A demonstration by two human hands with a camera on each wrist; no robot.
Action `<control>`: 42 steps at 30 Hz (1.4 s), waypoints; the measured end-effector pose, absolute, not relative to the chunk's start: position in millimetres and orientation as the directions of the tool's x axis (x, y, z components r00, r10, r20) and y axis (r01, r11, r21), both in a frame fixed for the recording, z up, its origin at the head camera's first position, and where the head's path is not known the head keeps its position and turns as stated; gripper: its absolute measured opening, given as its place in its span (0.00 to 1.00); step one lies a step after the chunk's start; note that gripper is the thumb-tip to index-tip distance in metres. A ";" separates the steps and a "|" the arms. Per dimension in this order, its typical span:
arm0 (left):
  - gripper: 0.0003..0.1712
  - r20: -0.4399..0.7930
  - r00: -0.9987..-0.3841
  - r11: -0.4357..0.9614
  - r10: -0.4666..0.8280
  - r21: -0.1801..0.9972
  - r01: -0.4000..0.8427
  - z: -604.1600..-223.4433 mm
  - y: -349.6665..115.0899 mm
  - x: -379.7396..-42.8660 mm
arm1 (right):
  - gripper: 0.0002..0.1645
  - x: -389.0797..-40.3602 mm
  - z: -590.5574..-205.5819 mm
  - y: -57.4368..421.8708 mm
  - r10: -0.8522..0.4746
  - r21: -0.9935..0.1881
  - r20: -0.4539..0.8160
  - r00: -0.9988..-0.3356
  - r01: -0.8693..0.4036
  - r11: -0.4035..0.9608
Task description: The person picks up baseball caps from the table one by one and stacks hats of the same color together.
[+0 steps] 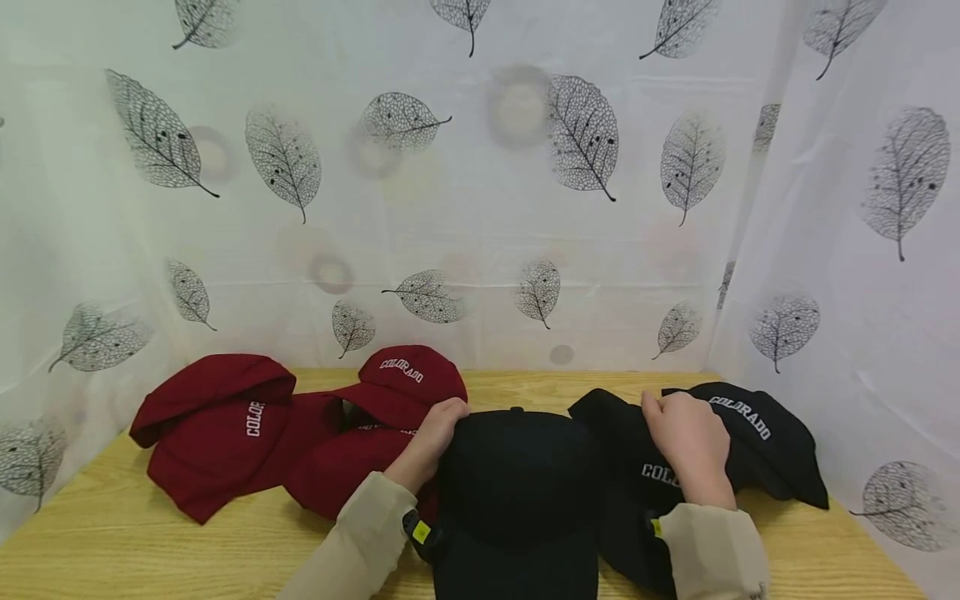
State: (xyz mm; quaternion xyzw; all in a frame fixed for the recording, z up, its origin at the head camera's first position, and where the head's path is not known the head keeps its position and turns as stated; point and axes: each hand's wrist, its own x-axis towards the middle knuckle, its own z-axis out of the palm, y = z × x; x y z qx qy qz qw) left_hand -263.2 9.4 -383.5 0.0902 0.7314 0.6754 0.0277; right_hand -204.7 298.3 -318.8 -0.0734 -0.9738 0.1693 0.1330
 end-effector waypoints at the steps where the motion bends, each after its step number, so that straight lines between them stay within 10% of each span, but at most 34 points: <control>1: 0.10 0.085 -0.985 0.056 0.152 0.994 0.095 -383.8 9.6 -263.5 | 0.32 -203.9 -317.5 297.5 0.202 -0.357 0.259 -0.945 0.101 0.929; 19: 0.13 0.064 -0.997 -0.113 0.040 0.992 0.059 -381.0 6.4 -265.5 | 0.34 -184.4 -293.6 282.3 0.292 -0.449 0.635 -0.715 -0.034 0.893; 42: 0.14 0.108 -0.993 -0.061 0.050 0.993 0.105 -381.9 16.9 -258.2 | 0.39 -153.7 -271.5 309.4 0.605 -0.694 0.681 -0.412 -0.099 0.713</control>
